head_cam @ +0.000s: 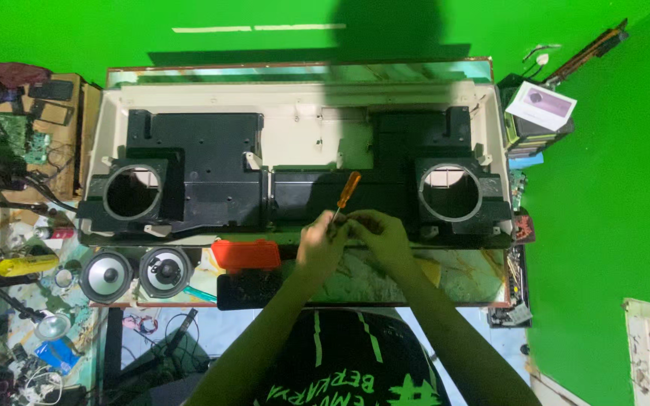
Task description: The person unscrews and removes internal components from the casing of an instrument using a screwdriver, handling small screws and electronic parts.
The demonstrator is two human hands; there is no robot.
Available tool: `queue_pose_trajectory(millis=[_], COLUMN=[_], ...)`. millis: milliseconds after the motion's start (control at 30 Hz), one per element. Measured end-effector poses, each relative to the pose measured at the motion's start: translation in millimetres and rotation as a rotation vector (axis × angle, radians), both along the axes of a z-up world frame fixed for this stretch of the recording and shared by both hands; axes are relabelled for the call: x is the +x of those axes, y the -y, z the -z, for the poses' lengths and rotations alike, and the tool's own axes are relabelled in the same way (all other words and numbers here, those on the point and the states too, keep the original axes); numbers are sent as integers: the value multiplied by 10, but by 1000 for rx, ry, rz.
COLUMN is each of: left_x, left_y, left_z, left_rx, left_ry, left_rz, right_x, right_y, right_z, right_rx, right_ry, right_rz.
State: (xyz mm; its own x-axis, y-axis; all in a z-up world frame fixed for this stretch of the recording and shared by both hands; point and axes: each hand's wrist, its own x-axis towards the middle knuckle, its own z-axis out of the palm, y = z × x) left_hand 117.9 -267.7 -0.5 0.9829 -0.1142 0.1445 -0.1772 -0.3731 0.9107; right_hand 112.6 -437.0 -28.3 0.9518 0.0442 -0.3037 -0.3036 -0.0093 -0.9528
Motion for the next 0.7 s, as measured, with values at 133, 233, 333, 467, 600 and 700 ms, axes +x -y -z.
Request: queue_pose_trajectory(millis=[133,233,333,467,600,700], left_x=[172,339,542,760,970,1060], left_y=[194,269,335,371,320,236], left_z=[66,85,177,343,455,554], left_rx=[3,-92,-57,-79,-104,-26], left_ry=[-322,-413,-399,-404,-389,-512], left_rz=[37,103,150,166,190,87], right_x=[134,288,492,698,929,1103], right_y=[164,266,346,405,418,447], right_z=[56,42,65,122,205,308], right_rx=[77,-15,-123,-113,-201,-265], right_ry=[-94,-118,-120,-80,-85,-80], right_rz=[76,70,64,32,-8,-45])
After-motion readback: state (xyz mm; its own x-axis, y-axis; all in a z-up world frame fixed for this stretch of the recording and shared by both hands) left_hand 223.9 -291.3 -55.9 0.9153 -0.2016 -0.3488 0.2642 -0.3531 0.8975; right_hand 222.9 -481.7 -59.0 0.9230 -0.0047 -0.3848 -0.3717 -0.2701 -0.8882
